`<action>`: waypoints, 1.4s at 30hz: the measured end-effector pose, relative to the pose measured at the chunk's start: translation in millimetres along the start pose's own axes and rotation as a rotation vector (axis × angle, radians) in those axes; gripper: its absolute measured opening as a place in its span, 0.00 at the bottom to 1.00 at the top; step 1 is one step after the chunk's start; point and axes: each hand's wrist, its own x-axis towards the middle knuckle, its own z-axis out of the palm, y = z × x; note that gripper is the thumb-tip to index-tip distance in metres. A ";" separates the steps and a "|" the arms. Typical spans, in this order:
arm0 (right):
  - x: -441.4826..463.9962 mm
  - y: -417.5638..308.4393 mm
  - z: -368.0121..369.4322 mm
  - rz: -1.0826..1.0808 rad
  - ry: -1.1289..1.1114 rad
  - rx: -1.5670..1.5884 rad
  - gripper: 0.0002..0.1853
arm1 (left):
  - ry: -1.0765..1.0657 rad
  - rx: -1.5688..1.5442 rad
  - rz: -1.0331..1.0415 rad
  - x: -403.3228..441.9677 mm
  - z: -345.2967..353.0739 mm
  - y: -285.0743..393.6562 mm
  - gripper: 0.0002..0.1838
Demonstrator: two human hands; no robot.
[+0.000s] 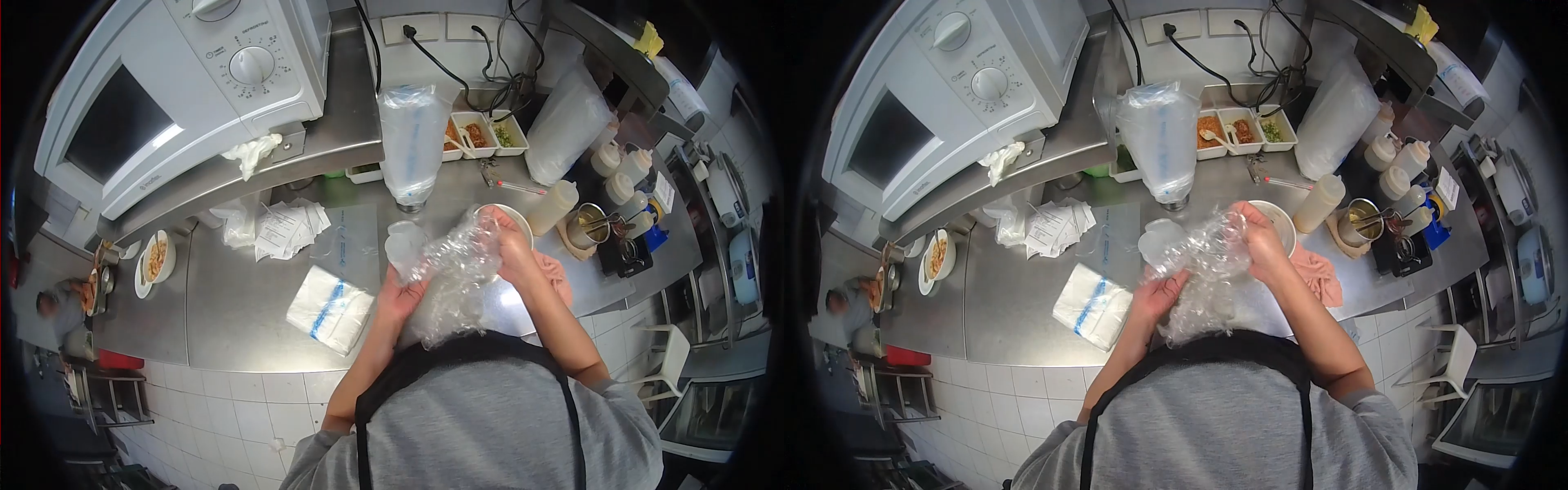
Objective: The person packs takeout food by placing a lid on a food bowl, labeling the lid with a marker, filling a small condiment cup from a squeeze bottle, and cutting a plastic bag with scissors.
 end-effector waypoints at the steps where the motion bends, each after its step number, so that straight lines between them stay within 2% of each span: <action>1: -6.2 -3.4 -4.2 0.024 -0.035 0.008 0.05 | -0.062 -0.050 -0.047 -9.9 9.7 -6.6 0.29; 3: -33.9 -5.2 -3.4 0.091 -0.194 -0.278 0.08 | -0.124 0.180 0.006 -29.6 28.1 -23.7 0.30; 4: -49.9 -5.3 -3.6 0.123 -0.269 -0.419 0.10 | -0.123 0.460 0.105 -42.5 32.7 -35.4 0.30; 6: -78.5 -4.6 -9.4 0.113 -0.650 -0.644 0.12 | -0.130 0.584 -0.013 -49.6 17.9 -34.2 0.31; 7: -95.4 -8.9 -1.6 0.158 -0.656 -0.684 0.15 | -0.133 0.420 -0.233 -41.8 -2.8 -14.8 0.31; 8: -109.7 -10.5 8.1 0.207 -0.648 -0.719 0.18 | -0.051 0.490 -0.260 -49.0 -3.2 -21.5 0.31; 9: -115.7 -6.4 8.3 0.098 -0.715 -0.829 0.22 | 0.031 0.556 -0.292 -55.5 -3.5 -28.1 0.31; 10: -123.0 4.0 7.0 0.043 -0.694 -0.797 0.23 | 0.166 0.872 -0.129 -80.2 20.0 -54.4 0.30; 11: -128.0 15.1 5.5 -0.014 -0.664 -0.767 0.24 | 0.191 1.063 -0.097 -95.2 29.8 -70.8 0.29; 12: -130.0 22.1 4.8 0.017 -0.655 -0.748 0.26 | 0.197 1.254 -0.063 -102.4 32.7 -82.5 0.28; 15: -144.1 32.4 23.7 -0.113 -0.403 -0.799 0.27 | 0.442 1.339 -0.008 -93.8 24.5 -103.4 0.26; 18: -152.9 51.0 -0.8 -0.264 -0.210 -0.801 0.24 | 0.315 1.499 -0.025 -75.6 25.1 -129.4 0.27; 19: -163.3 42.6 -11.0 -0.060 -0.108 -0.736 0.22 | 0.277 1.639 -0.155 -71.9 30.3 -142.7 0.27; 21: -199.3 15.0 -43.2 0.342 0.079 -0.586 0.17 | 0.185 1.668 -0.355 -51.1 5.8 -161.9 0.26; 22: -220.6 42.4 -79.6 0.028 0.199 -0.267 0.15 | 0.134 1.675 -0.446 -38.1 -9.9 -171.9 0.26; 23: -246.7 52.2 -113.0 0.138 0.430 -0.078 0.17 | 0.212 1.598 -0.608 -26.2 -23.3 -186.1 0.18; 24: -269.4 59.7 -140.5 -0.043 0.550 0.281 0.21 | -0.080 1.819 -0.554 -16.8 -31.3 -205.0 0.17; 26: -311.5 63.0 -212.6 -0.192 0.621 0.436 0.23 | -0.705 2.192 -0.385 2.7 -44.5 -247.6 0.13; 27: -325.1 59.1 -240.5 -0.242 0.634 0.513 0.22 | -0.880 2.272 -0.335 15.5 -53.6 -270.7 0.12; 28: -332.4 54.9 -259.6 -0.242 0.675 0.467 0.21 | -1.057 2.343 -0.277 30.4 -64.0 -294.6 0.11; 30: -338.9 47.5 -293.3 -0.238 0.746 0.374 0.20 | -1.058 2.754 -0.413 63.9 -87.5 -338.6 0.10; 33: -316.4 78.4 -338.4 -0.146 0.742 0.260 0.21 | -1.086 3.293 -0.305 114.7 -137.5 -367.4 0.10; 34: -303.5 89.4 -351.7 -0.105 0.721 0.222 0.23 | -1.032 3.277 -0.290 132.5 -158.9 -364.9 0.10; 36: -280.2 127.3 -391.5 0.153 0.668 -0.035 0.21 | -0.877 3.244 -0.252 146.3 -197.2 -353.3 0.11; 39: -248.9 124.0 -385.8 0.299 0.436 -0.819 0.20 | -0.298 3.059 -0.238 128.8 -173.2 -358.2 0.11; 40: -234.2 139.1 -391.1 0.386 0.297 -1.044 0.21 | -0.219 3.085 -0.453 121.3 -138.4 -368.5 0.11; 42: -205.3 190.3 -415.3 0.527 0.025 -1.502 0.24 | -0.231 3.079 -0.392 117.0 -132.0 -370.6 0.12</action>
